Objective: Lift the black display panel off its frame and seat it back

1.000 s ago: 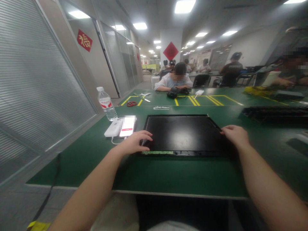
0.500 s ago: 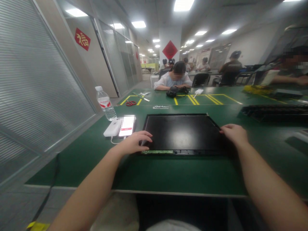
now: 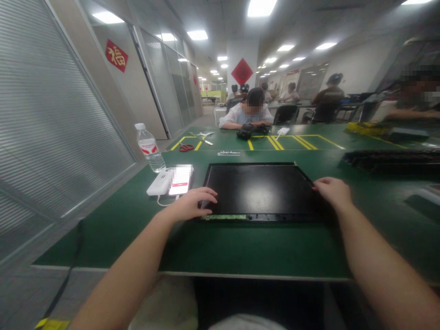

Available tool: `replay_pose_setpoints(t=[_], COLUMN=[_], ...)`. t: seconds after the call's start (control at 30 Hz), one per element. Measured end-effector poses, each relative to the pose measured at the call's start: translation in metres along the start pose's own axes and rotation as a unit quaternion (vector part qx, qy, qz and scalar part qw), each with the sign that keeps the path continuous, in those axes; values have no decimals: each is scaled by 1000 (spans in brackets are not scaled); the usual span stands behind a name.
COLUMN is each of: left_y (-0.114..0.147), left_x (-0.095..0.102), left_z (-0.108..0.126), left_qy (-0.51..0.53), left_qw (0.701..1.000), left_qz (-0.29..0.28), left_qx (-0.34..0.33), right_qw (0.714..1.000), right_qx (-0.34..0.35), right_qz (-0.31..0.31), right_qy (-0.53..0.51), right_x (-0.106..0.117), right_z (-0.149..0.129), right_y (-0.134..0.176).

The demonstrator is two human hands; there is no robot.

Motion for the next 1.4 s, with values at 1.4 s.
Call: replay_pose_setpoints(t=[1.4], left_y=[-3], left_x=[-28], left_z=[-30], left_qy=[29], left_qw=[960], left_qz=[188], left_qx=[206], right_qw=[994], right_qx=[10], right_qz=[-83], right_qy=[76], right_x=[-14], right_z=[5], right_y=[-9])
Point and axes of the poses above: each hand's wrist, its own y-axis away from the middle knuckle, its own x-axis out of the back of the hand, z = x × y, the point moved 1 cm from there along -y, towards the middle knuckle, and after that the axes turned 1 degree about -x, right-handed, at the moved point
